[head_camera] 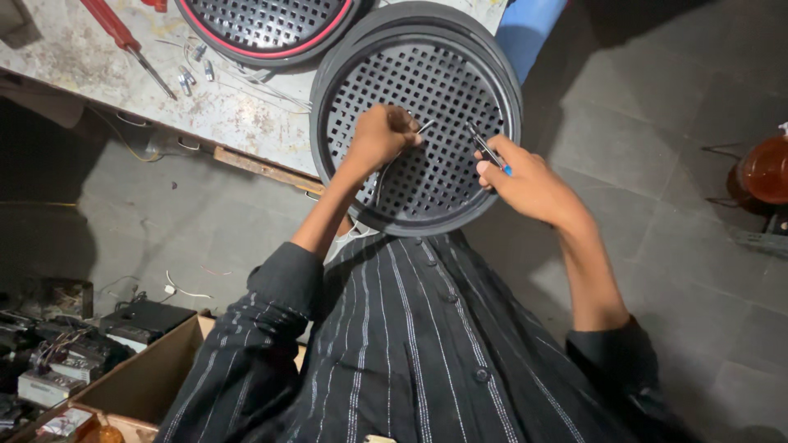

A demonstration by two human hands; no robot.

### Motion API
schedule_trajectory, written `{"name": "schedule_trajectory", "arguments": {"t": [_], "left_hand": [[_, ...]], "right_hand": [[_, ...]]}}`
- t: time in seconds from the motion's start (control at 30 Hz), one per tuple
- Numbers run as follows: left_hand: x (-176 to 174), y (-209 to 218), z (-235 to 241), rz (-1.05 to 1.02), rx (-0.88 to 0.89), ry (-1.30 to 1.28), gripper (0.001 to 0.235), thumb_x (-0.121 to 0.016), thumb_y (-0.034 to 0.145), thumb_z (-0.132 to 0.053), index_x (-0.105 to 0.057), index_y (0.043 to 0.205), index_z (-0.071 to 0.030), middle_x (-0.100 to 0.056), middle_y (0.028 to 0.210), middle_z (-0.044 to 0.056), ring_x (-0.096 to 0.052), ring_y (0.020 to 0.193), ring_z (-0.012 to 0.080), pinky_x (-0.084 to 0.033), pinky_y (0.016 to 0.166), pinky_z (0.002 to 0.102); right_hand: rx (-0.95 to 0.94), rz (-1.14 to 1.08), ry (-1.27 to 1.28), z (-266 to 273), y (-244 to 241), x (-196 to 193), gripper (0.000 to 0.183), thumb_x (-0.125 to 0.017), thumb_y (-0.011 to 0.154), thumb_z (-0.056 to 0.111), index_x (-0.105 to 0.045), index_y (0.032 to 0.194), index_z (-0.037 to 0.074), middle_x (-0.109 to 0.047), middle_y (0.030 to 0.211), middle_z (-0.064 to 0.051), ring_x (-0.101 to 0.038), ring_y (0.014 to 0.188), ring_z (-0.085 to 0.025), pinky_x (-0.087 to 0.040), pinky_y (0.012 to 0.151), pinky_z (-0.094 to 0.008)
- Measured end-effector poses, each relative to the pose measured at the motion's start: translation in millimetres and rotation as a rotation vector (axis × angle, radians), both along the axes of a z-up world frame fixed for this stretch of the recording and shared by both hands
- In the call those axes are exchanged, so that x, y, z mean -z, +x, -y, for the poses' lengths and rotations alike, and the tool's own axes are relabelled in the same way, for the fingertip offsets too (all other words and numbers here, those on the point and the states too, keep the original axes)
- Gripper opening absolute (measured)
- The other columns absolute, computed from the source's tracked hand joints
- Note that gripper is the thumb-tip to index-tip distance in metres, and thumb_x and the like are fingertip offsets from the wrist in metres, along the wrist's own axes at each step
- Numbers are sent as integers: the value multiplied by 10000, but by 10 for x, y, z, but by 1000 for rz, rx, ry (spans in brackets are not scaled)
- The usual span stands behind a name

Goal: The person uses pliers to strip and twist white wires on circular perforated speaker grilles. They repeatedly cut, strip, and twist wire ends while handling two speaker components on a workbench.

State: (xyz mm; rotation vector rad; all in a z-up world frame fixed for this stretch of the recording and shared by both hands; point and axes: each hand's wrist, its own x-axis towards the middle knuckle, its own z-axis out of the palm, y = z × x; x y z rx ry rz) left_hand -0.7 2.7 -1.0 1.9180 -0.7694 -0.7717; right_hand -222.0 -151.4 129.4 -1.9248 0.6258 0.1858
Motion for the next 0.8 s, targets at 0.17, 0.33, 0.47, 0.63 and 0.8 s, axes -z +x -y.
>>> {"name": "schedule_trajectory", "arguments": {"t": [0.17,0.33,0.47,0.63,0.8], "left_hand": [[45,-103,39,287,69,-84,111,-744,742,-15,-770,848,-35,-750,794,157,-761,731,245,-587,710,327],[-103,-174,72,305,132,-95,119,-782,757,-77,-741,838,-1,-718,789,172,-714,733,275,-539,697,346],[-273,-442,33,-103,375,-185,94,-689,880,-72,-736,932,-10,-751,821,76,-703,771,134,-547,735,281],[-407,-719,-67,-333,634,-111,97,-727,879,-88,-766,919,-9,-756,810,23,-691,767,71,-559,735,268],[-440,-790,-187,-220,809,1,119,-747,861,-117,-777,894,-7,-753,762,54,-689,720,94,-561,703,272]], "right_hand": [[127,-123,72,-101,-11,-11,275,-586,989,273,-610,1179,76,-705,852,-50,-570,678,-133,-492,636,-312],[224,-84,0,-257,-270,-19,286,-594,988,279,-611,1197,85,-701,839,-41,-604,725,-148,-510,682,-341],[374,-141,-130,-670,-664,-1,307,-614,976,288,-600,1214,95,-691,823,-116,-681,782,-243,-528,731,-412],[610,-314,-90,-1501,-822,252,331,-608,970,305,-564,1258,149,-716,916,-186,-708,889,-394,-529,778,-479],[799,-200,-20,-2162,-674,557,304,-581,1003,319,-560,1248,139,-735,984,-188,-700,971,-425,-527,861,-489]]}}
